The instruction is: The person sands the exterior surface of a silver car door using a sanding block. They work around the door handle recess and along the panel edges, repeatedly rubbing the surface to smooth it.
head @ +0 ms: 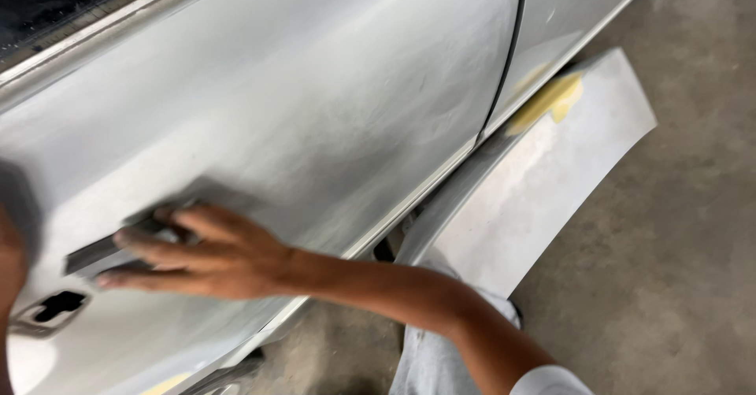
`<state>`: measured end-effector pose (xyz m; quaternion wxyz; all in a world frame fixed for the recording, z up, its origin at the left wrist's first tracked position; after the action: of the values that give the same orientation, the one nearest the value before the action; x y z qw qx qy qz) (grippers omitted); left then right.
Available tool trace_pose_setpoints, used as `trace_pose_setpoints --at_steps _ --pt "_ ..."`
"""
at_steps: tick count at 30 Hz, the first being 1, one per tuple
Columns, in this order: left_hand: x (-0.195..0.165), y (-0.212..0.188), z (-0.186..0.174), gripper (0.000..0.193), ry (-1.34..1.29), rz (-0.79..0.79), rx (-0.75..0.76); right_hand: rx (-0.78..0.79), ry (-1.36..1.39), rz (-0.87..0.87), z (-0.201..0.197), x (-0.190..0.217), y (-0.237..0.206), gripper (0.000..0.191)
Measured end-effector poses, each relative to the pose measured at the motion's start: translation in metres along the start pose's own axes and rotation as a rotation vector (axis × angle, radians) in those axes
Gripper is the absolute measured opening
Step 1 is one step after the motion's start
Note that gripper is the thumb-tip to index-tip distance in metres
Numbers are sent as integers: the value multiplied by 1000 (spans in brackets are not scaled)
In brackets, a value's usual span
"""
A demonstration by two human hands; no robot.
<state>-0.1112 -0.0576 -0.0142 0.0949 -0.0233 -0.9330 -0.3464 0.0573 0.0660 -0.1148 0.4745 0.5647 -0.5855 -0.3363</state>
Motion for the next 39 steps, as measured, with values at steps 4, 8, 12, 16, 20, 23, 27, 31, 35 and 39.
trace_pose_setpoints --at_steps 4,8,12,16,20,23,27,31,35,39 --pt "23 -7 3 15 17 -10 -14 17 608 245 -61 -71 4 51" --pt "15 16 -11 15 -16 -203 -33 -134 146 332 -138 -93 -6 43" --pt "-75 59 -20 9 -181 160 -501 -86 254 326 -170 -53 -17 50" --pt "-187 47 31 44 -1232 -245 -107 -68 316 364 -184 -24 -27 52" --pt "-223 25 63 61 -1977 -392 -239 -16 360 459 -197 -18 -41 53" --pt "-227 18 69 72 -1942 -325 -242 24 497 474 -200 -14 -53 51" --pt "-231 7 72 74 -1923 -360 -266 17 556 484 -192 -7 -63 55" --pt "-225 -7 75 76 -1867 -368 -257 17 609 530 -180 -2 -71 59" --pt "-217 -12 75 79 -1807 -379 -233 33 628 543 -173 -4 -74 59" --pt "-218 -10 75 79 -1727 -385 -183 65 273 336 -179 -8 -68 48"
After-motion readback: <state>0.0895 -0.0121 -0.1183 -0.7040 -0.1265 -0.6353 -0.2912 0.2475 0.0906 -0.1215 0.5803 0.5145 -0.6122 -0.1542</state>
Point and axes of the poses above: each hand's wrist, its own y-axis towards the middle knuckle, its own z-axis out of the palm, x = y × z, the point moved 1 cm from there along y, towards the middle knuckle, and after that the axes turned 10 degrees about z, right-handed, at the moved point
